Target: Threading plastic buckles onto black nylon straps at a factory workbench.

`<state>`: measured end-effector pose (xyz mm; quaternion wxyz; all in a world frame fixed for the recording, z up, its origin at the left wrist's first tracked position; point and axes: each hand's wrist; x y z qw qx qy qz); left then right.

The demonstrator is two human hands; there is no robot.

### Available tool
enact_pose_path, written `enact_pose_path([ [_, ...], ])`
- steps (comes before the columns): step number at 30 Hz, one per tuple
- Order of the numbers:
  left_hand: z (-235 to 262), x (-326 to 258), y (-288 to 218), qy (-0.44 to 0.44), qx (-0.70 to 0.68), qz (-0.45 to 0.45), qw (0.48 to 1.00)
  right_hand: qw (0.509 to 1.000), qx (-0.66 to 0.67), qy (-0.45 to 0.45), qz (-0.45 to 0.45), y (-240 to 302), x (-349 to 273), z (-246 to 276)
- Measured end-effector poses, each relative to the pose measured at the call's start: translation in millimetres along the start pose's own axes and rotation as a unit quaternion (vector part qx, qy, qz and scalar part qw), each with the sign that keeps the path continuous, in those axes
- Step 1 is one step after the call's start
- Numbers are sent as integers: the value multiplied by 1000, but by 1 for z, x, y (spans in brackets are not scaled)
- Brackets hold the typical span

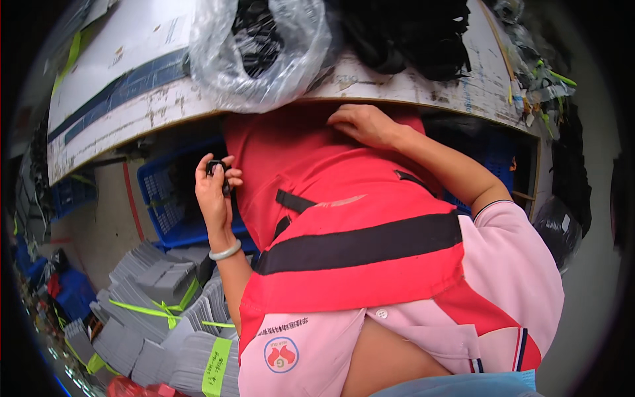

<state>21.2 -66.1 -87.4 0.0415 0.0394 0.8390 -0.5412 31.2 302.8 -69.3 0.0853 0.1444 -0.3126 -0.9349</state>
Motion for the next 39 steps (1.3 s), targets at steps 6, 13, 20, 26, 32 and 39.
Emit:
enact_pose_path([
  [6,-64,4,-13,100,27,24,994,968,60,-243,-1,23,-4,92],
  [13,-110,1,-12,141,104,63,983,932,-67,-349,-76,4,37,134],
  [20,-123,0,-13,129,87,46,987,922,-178,-288,-186,-2,79,114],
  [26,-132,12,-25,99,57,45,992,852,268,-446,54,11,61,137],
  [32,-141,25,-35,106,-84,86,987,899,332,-278,64,113,-2,147],
  [39,-139,31,-45,117,-163,42,979,873,472,78,-94,95,29,90],
])
Point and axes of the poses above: each hand's wrist, its own x-axis towards the middle knuckle, its own z-axis out of the back of the hand, y = z × x, and after that the axes turned 14 degrees about -z, right-handed
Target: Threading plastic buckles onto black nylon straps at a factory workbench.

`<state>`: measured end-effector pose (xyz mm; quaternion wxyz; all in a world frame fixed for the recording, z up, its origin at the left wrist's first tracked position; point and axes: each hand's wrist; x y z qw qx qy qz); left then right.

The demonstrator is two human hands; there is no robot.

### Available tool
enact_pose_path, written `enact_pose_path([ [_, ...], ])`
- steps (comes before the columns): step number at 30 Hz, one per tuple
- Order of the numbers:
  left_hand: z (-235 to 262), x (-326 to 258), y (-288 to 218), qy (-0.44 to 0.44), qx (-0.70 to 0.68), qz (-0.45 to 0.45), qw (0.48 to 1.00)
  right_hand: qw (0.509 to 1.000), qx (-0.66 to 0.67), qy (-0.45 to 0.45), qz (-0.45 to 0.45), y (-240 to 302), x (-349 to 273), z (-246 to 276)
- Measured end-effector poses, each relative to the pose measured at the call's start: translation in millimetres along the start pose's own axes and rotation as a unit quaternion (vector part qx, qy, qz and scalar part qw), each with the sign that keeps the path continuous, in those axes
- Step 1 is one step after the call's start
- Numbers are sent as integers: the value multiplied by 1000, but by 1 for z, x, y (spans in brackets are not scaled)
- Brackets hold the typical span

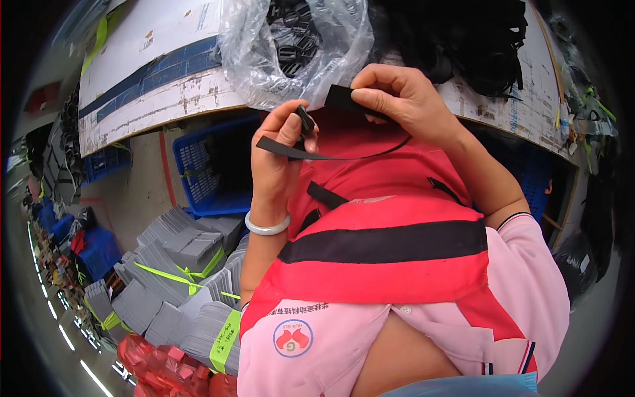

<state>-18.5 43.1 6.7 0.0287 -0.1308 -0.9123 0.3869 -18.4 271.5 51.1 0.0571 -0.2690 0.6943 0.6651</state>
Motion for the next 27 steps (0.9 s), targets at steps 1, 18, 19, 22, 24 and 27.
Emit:
enact_pose_path([
  [1,3,-1,-2,-7,3,-3,1000,1000,2,5,-21,0,2,0],
  [18,19,-9,10,63,-148,120,980,970,83,152,-169,-5,13,-27],
  [19,20,-7,10,64,-148,120,980,971,82,151,-168,-10,15,-30],
  [22,23,-1,8,30,39,96,994,984,107,109,-87,-17,17,-32],
  [24,23,-1,9,9,32,101,994,986,102,103,-79,-19,20,-36],
  [27,17,-4,7,-78,-49,145,985,988,98,99,-59,-29,27,-31],
])
Point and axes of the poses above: each hand's wrist, its own x-axis towards the middle knuckle, its own z-axis out of the back of the hand, y = z × x, and after that the axes turned 14 degrees about -z, right-handed
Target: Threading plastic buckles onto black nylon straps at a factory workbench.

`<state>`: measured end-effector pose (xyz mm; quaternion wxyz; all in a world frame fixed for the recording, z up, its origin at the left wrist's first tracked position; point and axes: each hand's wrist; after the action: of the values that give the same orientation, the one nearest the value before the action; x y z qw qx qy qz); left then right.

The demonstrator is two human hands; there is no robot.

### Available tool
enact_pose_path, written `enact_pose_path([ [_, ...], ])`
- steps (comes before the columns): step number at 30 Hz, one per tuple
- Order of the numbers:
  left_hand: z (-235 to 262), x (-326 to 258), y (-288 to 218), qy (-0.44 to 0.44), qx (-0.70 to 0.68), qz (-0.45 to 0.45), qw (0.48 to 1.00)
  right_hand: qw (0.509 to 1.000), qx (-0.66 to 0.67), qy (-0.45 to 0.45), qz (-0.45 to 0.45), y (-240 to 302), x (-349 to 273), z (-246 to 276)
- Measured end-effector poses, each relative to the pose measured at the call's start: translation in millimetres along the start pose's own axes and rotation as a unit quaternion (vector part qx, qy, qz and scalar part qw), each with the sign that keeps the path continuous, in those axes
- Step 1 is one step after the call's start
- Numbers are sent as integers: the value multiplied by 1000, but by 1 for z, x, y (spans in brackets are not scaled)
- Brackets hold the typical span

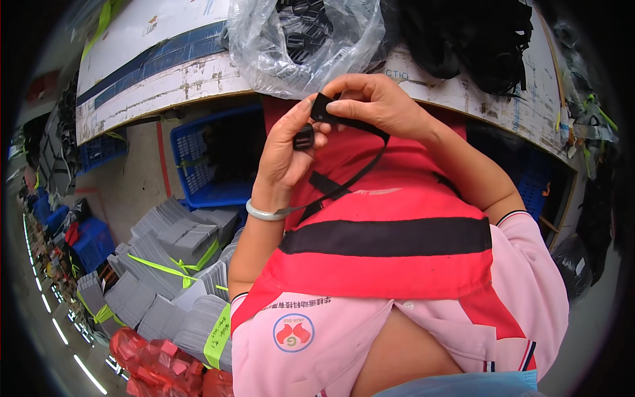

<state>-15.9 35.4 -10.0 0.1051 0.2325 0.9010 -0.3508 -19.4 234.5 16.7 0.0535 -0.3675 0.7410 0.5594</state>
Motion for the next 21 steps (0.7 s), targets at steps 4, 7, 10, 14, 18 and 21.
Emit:
enact_pose_path([
  [4,-2,-11,9,-43,31,-23,998,964,-170,-77,189,-22,11,14],
  [7,-4,-15,9,-27,121,-88,988,860,-311,-154,374,-27,11,10],
  [10,-6,-15,9,-35,184,-166,968,970,-65,-58,227,-14,-18,-18],
  [14,-11,-6,8,-43,217,-225,949,984,-88,-139,65,7,-19,-16],
  [18,-16,-6,7,-36,302,-263,916,991,-79,-107,18,-1,-7,-7],
  [21,-18,-12,5,-62,339,-325,881,987,-71,-143,12,8,-4,-25],
])
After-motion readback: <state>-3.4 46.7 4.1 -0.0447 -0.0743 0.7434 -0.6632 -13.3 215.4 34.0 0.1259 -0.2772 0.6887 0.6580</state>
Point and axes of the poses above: each hand's wrist, its own x-axis towards the middle knuckle, its own z-axis out of the back of the hand, y = z × x, and after that the axes turned 14 degrees about -z, right-handed
